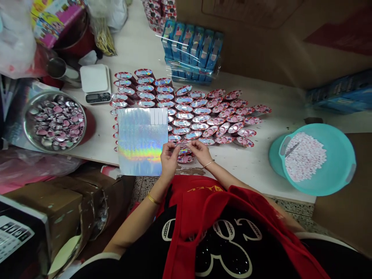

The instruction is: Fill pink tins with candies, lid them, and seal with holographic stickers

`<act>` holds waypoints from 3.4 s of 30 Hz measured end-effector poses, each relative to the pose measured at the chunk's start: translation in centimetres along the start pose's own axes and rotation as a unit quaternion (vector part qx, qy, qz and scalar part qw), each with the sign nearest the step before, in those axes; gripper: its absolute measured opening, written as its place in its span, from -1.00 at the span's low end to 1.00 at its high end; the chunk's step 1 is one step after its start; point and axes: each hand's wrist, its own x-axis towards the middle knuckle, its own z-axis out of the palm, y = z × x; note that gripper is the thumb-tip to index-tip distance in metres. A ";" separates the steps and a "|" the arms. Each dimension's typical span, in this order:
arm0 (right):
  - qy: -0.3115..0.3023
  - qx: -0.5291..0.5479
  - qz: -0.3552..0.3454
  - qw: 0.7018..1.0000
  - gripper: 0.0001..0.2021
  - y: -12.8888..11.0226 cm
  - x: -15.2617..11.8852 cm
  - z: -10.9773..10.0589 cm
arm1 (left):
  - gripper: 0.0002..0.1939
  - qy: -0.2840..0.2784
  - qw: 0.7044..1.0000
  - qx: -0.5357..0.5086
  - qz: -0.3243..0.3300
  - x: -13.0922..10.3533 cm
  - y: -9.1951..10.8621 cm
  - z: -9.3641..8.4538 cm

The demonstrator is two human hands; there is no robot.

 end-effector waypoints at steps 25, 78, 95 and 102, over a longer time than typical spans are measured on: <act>0.074 -0.391 -0.118 0.910 -0.70 1.4 1.2 -1.0 | -0.69 0.037 0.927 0.362 0.090 3.6 -3.1 0.5; -0.067 -0.505 -0.167 0.844 -0.72 -8.4 18.1 14.8 | -0.82 -0.078 0.890 0.263 0.365 15.8 -4.0 -16.1; -0.043 -0.495 -0.182 0.849 -0.71 -7.6 18.0 15.2 | -0.49 -0.148 0.799 0.440 0.383 18.4 -3.7 -15.5; -0.017 -0.415 -0.230 0.880 -0.67 -9.0 15.6 14.3 | -0.31 0.025 0.937 0.208 0.281 9.7 1.4 -16.1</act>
